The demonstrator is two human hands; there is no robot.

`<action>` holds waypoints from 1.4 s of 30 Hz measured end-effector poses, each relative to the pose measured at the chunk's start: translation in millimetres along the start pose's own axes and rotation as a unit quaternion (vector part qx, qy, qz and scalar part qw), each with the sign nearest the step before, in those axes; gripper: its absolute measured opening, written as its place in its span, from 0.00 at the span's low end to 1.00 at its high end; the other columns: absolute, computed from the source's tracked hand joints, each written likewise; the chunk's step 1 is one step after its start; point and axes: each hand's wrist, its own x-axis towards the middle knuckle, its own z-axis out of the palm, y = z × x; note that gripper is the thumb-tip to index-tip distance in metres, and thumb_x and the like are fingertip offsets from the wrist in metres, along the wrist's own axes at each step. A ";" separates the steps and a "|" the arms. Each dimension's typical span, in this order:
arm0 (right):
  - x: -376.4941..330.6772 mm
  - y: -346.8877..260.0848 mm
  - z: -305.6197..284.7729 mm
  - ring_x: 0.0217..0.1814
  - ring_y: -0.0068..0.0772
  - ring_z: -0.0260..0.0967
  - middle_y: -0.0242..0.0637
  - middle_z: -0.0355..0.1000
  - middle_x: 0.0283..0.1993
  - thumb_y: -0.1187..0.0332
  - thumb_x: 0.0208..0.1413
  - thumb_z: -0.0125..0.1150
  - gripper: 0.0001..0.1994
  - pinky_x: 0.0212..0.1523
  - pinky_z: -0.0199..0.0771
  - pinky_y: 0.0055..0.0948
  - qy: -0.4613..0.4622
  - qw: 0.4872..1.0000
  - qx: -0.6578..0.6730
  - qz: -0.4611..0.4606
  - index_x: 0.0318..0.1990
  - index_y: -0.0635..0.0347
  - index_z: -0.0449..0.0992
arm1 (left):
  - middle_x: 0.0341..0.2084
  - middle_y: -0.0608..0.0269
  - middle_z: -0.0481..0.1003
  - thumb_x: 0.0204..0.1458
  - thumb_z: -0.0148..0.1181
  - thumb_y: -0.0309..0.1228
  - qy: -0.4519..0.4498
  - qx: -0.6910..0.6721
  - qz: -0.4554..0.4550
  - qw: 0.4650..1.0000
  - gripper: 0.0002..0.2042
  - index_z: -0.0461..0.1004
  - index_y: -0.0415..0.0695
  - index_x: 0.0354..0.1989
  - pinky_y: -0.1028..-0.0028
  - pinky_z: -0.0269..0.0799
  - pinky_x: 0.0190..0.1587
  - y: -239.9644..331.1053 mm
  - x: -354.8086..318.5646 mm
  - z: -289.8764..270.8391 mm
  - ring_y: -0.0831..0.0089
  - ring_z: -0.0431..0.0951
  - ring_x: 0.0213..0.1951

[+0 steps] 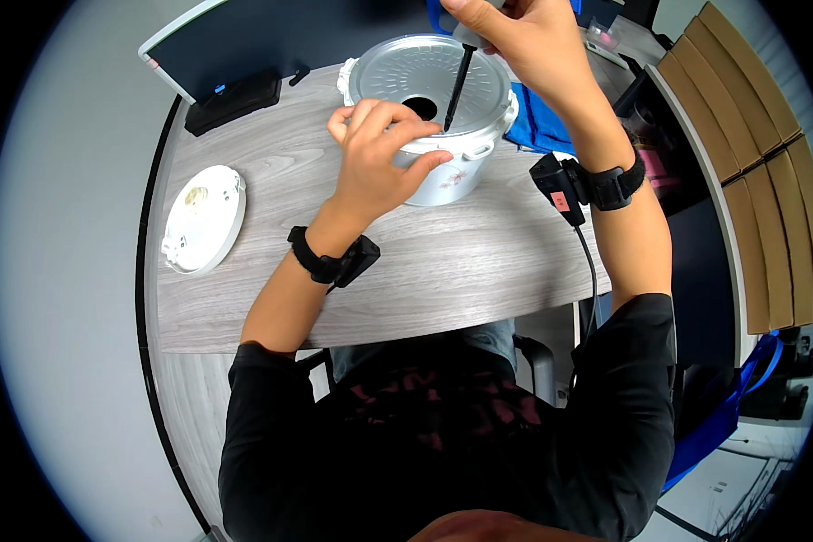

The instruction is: The person uses a screwdriver to remove screws from the lid of a white rice cooker, then removes the lid and inner metal plate. They wipe the rim of the cooker with a blue cloth.

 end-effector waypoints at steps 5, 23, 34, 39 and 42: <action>-1.5 -3.9 4.8 0.27 0.13 0.67 0.25 0.71 0.28 0.68 0.56 0.70 0.12 0.28 0.69 0.17 0.000 1.000 -0.024 0.010 0.39 0.62 0.72 | 0.35 0.71 0.77 0.49 0.70 0.33 -0.048 -0.024 -0.036 0.998 0.09 0.82 0.49 0.39 0.64 0.48 0.56 6.5 10.4 -11.8 0.72 0.73 0.43; -2.9 4.1 -4.8 0.37 0.16 0.72 0.28 0.74 0.36 0.77 0.54 0.70 0.16 0.38 0.76 0.19 -0.123 0.989 0.087 -0.008 0.49 0.64 0.73 | 0.36 0.59 0.83 0.64 0.54 0.30 -0.149 -0.299 -0.163 0.928 0.13 0.79 0.37 0.51 0.73 0.76 0.46 6.3 44.9 -18.8 0.72 0.81 0.40; 6.3 9.5 -1.3 0.39 0.17 0.73 0.30 0.77 0.38 0.73 0.57 0.69 0.13 0.41 0.77 0.22 -0.122 0.987 0.083 0.057 0.47 0.65 0.75 | 0.24 0.66 0.79 0.52 0.70 0.29 -0.108 -0.310 -0.230 0.916 0.08 0.79 0.37 0.34 0.82 0.72 0.31 -4.4 45.1 -2.7 0.84 0.75 0.25; 5.7 2.6 -4.5 0.39 0.18 0.73 0.29 0.76 0.38 0.74 0.55 0.70 0.12 0.41 0.77 0.22 -0.121 0.990 -0.063 0.039 0.45 0.65 0.75 | 0.25 0.66 0.78 0.50 0.72 0.30 -0.108 -0.312 -0.248 0.911 0.09 0.79 0.39 0.33 0.81 0.71 0.32 4.3 49.2 -8.9 0.82 0.74 0.26; 2.9 3.5 -4.6 0.40 0.18 0.74 0.29 0.76 0.38 0.76 0.55 0.70 0.14 0.42 0.78 0.22 -0.124 0.991 0.042 0.017 0.48 0.64 0.74 | 0.28 0.64 0.78 0.47 0.73 0.28 -0.169 -0.203 -0.144 0.954 0.10 0.79 0.39 0.33 0.75 0.72 0.37 5.4 50.3 -19.7 0.76 0.75 0.31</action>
